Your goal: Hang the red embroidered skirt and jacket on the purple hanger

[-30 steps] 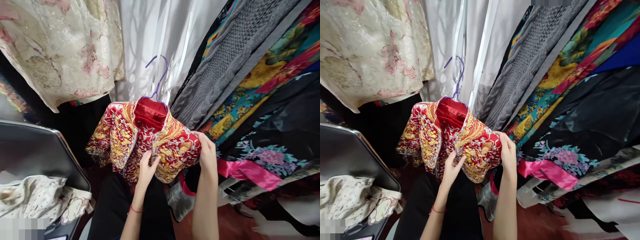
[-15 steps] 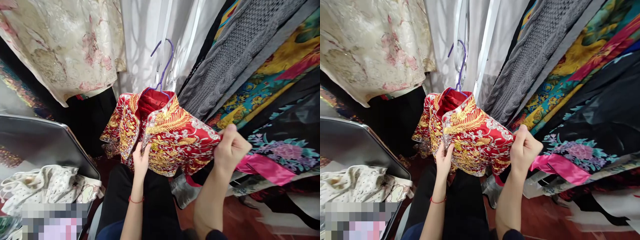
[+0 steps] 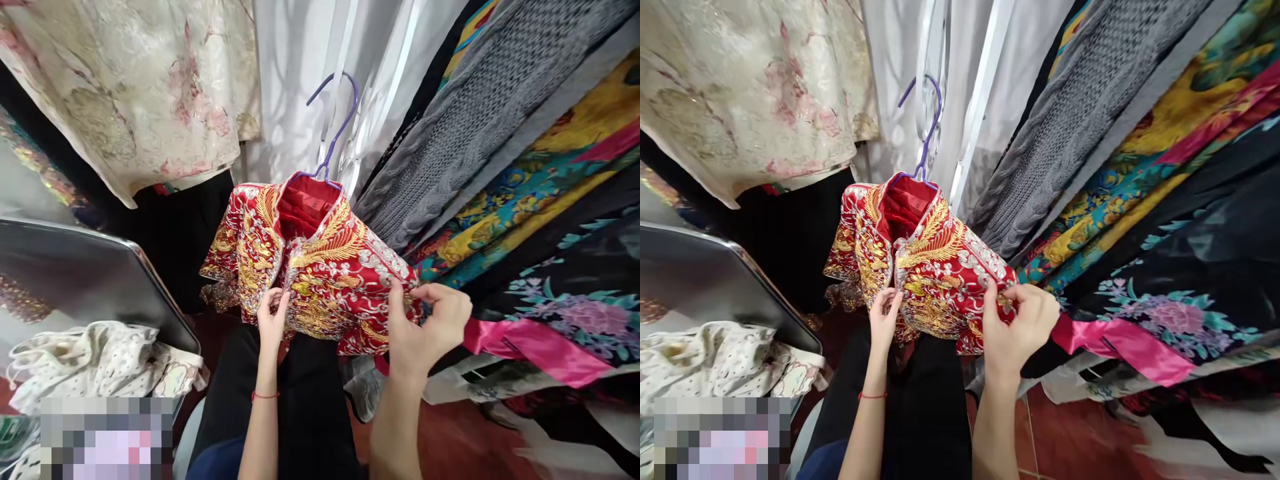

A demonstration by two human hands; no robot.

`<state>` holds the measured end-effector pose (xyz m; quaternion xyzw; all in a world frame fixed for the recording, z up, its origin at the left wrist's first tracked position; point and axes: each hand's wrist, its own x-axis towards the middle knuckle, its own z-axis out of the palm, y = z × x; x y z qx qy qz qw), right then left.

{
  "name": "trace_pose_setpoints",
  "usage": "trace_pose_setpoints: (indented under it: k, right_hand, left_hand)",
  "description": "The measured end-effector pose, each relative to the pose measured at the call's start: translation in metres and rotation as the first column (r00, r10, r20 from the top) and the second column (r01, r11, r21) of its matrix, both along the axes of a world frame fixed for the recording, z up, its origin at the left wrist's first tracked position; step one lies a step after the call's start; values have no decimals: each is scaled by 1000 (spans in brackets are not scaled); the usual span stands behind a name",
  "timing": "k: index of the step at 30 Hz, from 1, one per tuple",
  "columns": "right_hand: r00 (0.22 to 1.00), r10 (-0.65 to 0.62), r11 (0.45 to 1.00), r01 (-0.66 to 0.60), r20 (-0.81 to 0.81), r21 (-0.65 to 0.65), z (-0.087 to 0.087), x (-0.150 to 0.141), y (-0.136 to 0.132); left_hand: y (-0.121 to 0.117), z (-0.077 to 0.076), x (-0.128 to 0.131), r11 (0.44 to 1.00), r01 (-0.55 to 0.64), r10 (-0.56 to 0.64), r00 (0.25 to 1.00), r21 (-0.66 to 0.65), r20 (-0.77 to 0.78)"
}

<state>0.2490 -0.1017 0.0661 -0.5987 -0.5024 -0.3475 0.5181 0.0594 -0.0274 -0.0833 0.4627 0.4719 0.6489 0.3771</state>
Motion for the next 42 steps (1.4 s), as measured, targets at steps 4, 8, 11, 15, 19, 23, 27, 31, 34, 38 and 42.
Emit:
trace_pose_setpoints:
  k: [4,8,11,15,19,23,27,31,34,38,42]
  right_hand:
    - [982,5,997,10,188,-82,8,-19,19]
    - [991,-51,984,71,126,-162,15,-21,47]
    - [993,1,965,31,120,-260,20,-8,75]
    - [992,74,959,-42,106,-280,13,12,121]
    - [996,53,993,-44,73,-109,-5,17,146]
    - [999,41,999,-40,14,-33,-14,12,145]
    - [998,57,995,-59,-38,-74,-15,12,145]
    - [996,82,990,-83,-21,-113,-11,23,152]
    - [995,100,988,-98,14,-118,-8,32,154]
    - [994,103,989,-98,43,-108,-9,38,159]
    - [995,100,992,-99,9,-77,-17,34,166]
  left_hand:
    - [5,-9,-13,988,-148,153,978,42,-141]
    - [13,-27,-25,948,-317,299,856,27,-421]
    - [19,-34,-29,918,-391,354,744,61,-566]
    - [25,-32,-34,895,-408,424,648,181,-632]
    - [24,-23,-40,932,-336,344,687,140,-640]
    - [5,-6,-30,995,-102,83,738,10,-669]
    - [-46,28,12,991,130,-78,755,32,-651]
    - [-82,60,61,937,349,-283,712,-26,-642]
    - [-67,64,80,961,232,-270,646,-153,-714]
    - [-8,47,77,962,113,-267,573,-248,-775]
    - [36,25,57,967,129,-251,649,-221,-719]
